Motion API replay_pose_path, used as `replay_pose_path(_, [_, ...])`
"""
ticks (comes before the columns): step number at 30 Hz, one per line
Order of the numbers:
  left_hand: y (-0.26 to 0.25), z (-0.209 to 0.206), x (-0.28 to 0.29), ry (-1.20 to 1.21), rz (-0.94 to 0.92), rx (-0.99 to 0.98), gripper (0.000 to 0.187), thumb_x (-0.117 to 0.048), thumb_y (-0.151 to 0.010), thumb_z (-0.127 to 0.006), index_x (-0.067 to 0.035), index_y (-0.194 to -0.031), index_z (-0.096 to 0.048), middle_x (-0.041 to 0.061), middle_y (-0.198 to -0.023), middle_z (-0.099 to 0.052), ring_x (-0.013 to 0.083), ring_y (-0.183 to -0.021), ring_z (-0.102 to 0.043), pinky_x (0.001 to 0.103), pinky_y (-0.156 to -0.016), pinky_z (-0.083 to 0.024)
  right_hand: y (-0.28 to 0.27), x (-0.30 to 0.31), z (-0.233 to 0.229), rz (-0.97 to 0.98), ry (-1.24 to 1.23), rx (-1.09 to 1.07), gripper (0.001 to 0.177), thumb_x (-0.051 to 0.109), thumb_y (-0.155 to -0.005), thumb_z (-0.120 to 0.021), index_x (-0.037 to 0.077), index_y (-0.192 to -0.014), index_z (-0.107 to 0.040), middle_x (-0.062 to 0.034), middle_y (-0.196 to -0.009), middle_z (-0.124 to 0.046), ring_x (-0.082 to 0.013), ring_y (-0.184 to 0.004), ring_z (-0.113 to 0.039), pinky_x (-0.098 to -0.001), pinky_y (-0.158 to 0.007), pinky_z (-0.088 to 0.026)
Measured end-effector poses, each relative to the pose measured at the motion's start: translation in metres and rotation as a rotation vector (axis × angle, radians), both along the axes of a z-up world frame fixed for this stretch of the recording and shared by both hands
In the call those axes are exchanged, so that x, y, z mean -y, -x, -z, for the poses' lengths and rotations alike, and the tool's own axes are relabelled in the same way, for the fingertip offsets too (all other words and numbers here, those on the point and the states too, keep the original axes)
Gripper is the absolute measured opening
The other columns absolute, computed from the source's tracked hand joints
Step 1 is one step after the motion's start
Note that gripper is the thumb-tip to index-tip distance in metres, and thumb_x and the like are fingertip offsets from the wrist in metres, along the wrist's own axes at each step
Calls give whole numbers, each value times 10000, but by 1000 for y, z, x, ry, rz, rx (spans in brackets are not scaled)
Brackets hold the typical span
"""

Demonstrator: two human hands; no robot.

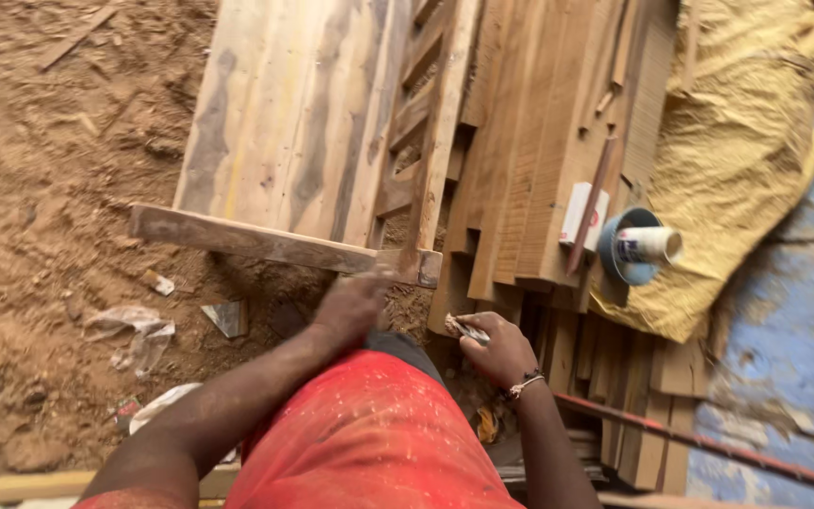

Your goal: The person joins wooden pieces to assemble a bench and then applies a finish using a cloth.

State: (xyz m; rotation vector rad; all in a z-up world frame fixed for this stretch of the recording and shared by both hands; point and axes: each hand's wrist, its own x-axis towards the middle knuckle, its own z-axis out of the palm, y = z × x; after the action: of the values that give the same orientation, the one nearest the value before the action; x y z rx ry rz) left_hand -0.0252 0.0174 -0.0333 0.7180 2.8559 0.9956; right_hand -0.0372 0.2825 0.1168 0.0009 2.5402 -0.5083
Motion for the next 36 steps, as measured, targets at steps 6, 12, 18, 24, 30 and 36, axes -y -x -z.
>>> replay_pose_path(6, [-38,78,82,345,-255,806,646,-250,-913,-625,-162,-1524,-433,131,-1491,-525,299,-1359,-533,433,-1123,-452,3,-47,46,-48,71,29,411,281,-803,-699,165,-1195,-744,-94,-1222,-726,-309,-1123,-685,-401,-966,-544])
replay_pose_path(12, [-106,99,126,375,-524,905,357,-246,-1000,-560,-104,-1316,-645,166,-1297,-706,334,-1210,-663,480,-1072,-523,22,-90,88,-93,327,-7,485,281,-856,-703,164,-1323,-651,-110,-1273,-704,-285,-1125,-703,-399,-935,-564])
replay_pose_path(18, [-101,50,36,155,-809,880,537,-220,-950,-556,-182,-1481,-485,108,-1466,-578,355,-997,-733,464,-926,-588,40,-114,144,337,844,38,589,204,-918,-654,133,-1467,-453,-103,-1441,-586,-259,-1100,-698,-368,-825,-578])
replay_pose_path(24, [-74,1,-25,78,-436,554,588,-167,-898,-659,-121,-1467,-516,211,-1344,-621,391,-1201,-618,483,-985,-506,18,-106,225,853,1393,297,652,122,-957,-652,56,-1557,-403,-161,-1370,-551,-260,-1113,-665,-373,-871,-638])
replay_pose_path(30, [-71,13,9,204,-380,802,563,-149,-911,-635,-118,-1456,-499,185,-1335,-644,322,-1118,-709,441,-996,-539,-5,-37,295,1061,1634,262,700,60,-988,-633,64,-1611,-315,-143,-1405,-541,-239,-1154,-647,-353,-949,-595])
replay_pose_path(36, [-74,27,94,409,-313,885,580,-131,-922,-587,-158,-1496,-507,185,-1335,-664,358,-1199,-645,449,-986,-531,-24,49,309,997,1483,59,660,170,-1069,-585,48,-1642,-281,-83,-1559,-421,-143,-1296,-533,-331,-1033,-533])
